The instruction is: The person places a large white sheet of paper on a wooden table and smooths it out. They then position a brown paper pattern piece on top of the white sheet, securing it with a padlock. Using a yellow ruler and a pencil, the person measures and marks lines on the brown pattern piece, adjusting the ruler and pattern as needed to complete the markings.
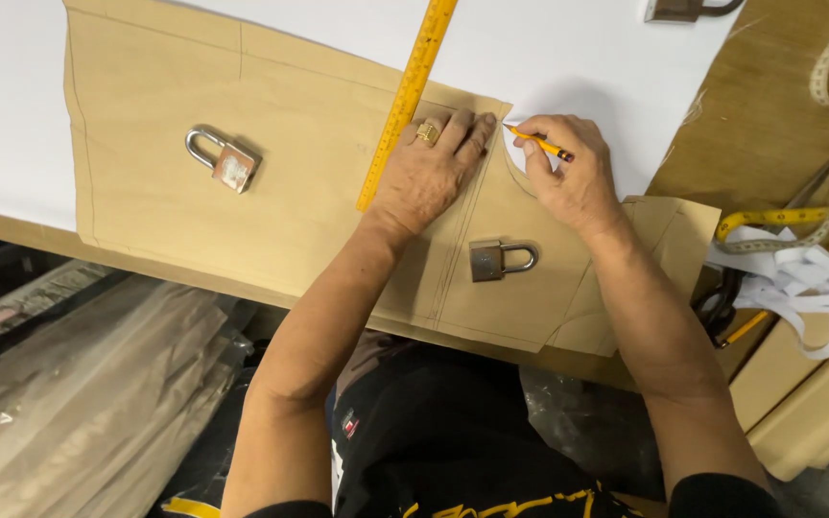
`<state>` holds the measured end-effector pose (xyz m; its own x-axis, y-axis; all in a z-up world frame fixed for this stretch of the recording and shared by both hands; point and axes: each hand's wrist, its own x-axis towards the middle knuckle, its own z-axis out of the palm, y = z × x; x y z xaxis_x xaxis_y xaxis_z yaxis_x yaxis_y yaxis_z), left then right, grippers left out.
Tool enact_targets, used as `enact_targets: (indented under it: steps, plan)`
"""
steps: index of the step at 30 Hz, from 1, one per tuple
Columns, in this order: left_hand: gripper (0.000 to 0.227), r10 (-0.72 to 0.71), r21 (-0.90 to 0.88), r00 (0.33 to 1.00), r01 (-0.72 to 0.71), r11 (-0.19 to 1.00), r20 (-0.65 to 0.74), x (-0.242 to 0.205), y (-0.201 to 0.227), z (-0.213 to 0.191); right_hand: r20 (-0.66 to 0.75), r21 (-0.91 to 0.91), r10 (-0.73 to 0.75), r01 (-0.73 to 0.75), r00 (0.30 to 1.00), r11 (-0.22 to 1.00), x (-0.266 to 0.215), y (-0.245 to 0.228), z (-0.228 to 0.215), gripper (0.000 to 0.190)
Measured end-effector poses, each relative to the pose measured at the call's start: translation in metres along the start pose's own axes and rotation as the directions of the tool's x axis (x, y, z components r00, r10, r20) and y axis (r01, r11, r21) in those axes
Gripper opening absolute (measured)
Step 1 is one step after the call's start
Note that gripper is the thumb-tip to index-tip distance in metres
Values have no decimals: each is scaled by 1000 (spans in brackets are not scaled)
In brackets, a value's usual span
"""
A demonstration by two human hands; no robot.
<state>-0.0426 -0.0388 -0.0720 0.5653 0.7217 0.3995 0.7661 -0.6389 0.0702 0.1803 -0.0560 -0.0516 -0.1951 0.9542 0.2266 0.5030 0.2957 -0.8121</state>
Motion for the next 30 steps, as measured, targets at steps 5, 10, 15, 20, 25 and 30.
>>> enact_targets:
  steps: [5,10,15,20,25,30]
  plan:
    - [36,-39,-72,999,38,997,-12,-7,-2,13,-17,1,-9,9,1000,1000,2,3,1,16]
    - [36,-54,-83,998,52,995,-17,-6,-1,10,-1,17,-9,9,1000,1000,3,4,2,15]
    - [36,-56,-104,998,54,993,-18,-9,-1,15,-7,-3,-36,36,999,999,4,4,3,15]
    - [38,-54,-97,999,53,994,-9,-8,-2,12,-33,-64,-57,54,998,996,6,6,7,13]
    - [38,-56,-103,998,55,993,-7,-9,-1,14,-55,-71,-61,57,997,996,6,10,7,12]
    - [39,-51,-116,999,51,992,6,-7,-2,12,-7,17,-31,31,999,999,4,8,0,15]
